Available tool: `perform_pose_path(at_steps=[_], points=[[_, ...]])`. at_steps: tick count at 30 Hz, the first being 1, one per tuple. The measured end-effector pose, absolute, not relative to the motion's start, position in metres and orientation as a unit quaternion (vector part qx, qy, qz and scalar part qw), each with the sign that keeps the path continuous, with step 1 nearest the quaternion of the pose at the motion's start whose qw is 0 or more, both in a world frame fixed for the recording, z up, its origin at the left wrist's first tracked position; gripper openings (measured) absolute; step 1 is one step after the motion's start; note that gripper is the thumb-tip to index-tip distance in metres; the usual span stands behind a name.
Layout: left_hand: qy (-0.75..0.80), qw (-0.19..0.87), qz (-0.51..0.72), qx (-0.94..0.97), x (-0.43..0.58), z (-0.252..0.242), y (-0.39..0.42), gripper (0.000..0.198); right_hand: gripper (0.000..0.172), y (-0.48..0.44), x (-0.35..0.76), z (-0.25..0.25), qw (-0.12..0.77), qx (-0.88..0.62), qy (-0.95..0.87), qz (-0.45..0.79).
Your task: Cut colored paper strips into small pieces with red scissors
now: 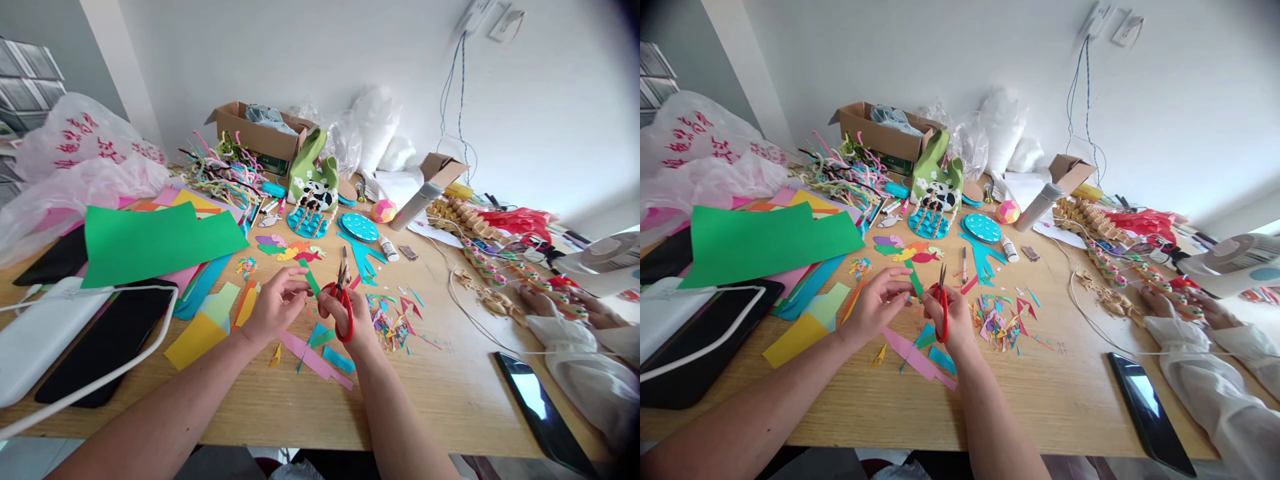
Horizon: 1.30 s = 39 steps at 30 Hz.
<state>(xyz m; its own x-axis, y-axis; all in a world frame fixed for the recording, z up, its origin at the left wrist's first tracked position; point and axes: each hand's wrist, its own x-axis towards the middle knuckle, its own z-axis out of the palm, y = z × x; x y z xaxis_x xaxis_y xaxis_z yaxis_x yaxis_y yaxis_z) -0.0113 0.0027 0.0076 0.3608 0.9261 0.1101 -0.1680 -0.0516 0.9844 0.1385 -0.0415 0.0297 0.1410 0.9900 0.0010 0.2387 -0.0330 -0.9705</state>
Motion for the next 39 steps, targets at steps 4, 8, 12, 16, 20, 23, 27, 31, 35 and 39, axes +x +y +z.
perform_pose_path(at_steps=[4,8,12,16,20,23,27,31,35,39], points=[[0.328,0.689,0.412,0.498,-0.011,0.012,0.007,0.041,0.027,-0.043,0.134,0.033,0.447,-0.61,-0.525,0.39],[0.326,0.735,0.405,0.435,-0.01,0.01,0.01,0.04,0.028,-0.044,0.13,0.033,0.448,-0.613,-0.525,0.384],[0.326,0.755,0.437,0.364,-0.011,0.009,0.011,0.052,0.028,-0.044,0.129,0.034,0.449,-0.62,-0.527,0.369],[0.295,0.774,0.384,0.408,-0.011,0.007,0.01,0.022,0.031,-0.043,0.129,0.033,0.446,-0.618,-0.537,0.363],[0.318,0.748,0.429,0.395,-0.012,0.005,0.011,0.016,0.036,-0.042,0.131,0.029,0.433,-0.624,-0.536,0.37],[0.345,0.742,0.468,0.333,-0.013,0.005,0.015,0.017,0.043,-0.042,0.133,0.024,0.371,-0.638,-0.549,0.392],[0.35,0.753,0.49,0.265,-0.014,0.004,0.02,0.021,0.048,-0.042,0.133,0.016,0.289,-0.634,-0.577,0.427],[0.341,0.769,0.487,0.236,-0.015,0.003,0.021,0.022,0.049,-0.043,0.131,0.014,0.263,-0.626,-0.6,0.422],[0.338,0.774,0.478,0.238,-0.014,0.003,0.02,0.021,0.05,-0.044,0.129,0.015,0.251,-0.622,-0.619,0.408],[0.34,0.777,0.468,0.248,-0.013,0.002,0.018,0.021,0.05,-0.044,0.13,0.013,0.26,-0.623,-0.615,0.407]])
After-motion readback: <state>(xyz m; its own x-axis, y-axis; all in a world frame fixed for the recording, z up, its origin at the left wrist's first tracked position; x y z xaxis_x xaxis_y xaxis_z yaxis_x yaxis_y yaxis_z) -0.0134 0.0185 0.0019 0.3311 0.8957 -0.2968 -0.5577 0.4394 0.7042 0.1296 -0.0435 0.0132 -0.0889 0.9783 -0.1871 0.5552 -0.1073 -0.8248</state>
